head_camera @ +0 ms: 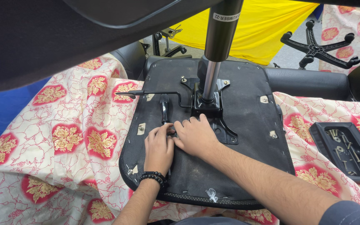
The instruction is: The person uses a screwdriver to remove screws from the underside of an office chair seat, detaching the gas-lift mechanism and base plate. The person then removes additional screws from the seat corners and sets the tools aside.
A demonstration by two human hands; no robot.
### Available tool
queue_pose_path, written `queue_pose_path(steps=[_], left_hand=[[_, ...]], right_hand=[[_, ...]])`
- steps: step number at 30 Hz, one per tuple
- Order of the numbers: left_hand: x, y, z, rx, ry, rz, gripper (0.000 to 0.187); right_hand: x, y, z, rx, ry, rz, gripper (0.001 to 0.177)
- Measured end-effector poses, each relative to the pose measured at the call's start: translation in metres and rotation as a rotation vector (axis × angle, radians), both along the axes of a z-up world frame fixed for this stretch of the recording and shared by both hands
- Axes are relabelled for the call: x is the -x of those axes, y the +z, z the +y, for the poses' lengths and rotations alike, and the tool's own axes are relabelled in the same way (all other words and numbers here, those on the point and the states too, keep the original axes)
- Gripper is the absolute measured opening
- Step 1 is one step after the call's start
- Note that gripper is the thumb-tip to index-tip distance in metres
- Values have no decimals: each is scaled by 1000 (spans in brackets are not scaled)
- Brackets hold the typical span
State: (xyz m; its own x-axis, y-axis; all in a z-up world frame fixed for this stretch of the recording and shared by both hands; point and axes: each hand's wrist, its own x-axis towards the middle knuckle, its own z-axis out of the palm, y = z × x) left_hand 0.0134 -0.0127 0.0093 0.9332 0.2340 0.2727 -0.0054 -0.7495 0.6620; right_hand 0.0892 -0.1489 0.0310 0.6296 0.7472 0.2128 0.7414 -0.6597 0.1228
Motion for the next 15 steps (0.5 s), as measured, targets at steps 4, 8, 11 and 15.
queue_pose_path(steps=[4, 8, 11, 15], left_hand=[[0, 1, 0, 7, 2, 7, 37], [1, -1, 0, 5, 9, -5, 37], [0, -2, 1, 3, 2, -8, 37], [-1, -3, 1, 11, -14, -13, 36]], right_hand=[[-2, 1, 1, 84, 6, 62, 30], [0, -1, 0, -3, 80, -120, 28], [1, -2, -1, -54, 72, -86, 32], [1, -3, -1, -39, 2, 10, 29]])
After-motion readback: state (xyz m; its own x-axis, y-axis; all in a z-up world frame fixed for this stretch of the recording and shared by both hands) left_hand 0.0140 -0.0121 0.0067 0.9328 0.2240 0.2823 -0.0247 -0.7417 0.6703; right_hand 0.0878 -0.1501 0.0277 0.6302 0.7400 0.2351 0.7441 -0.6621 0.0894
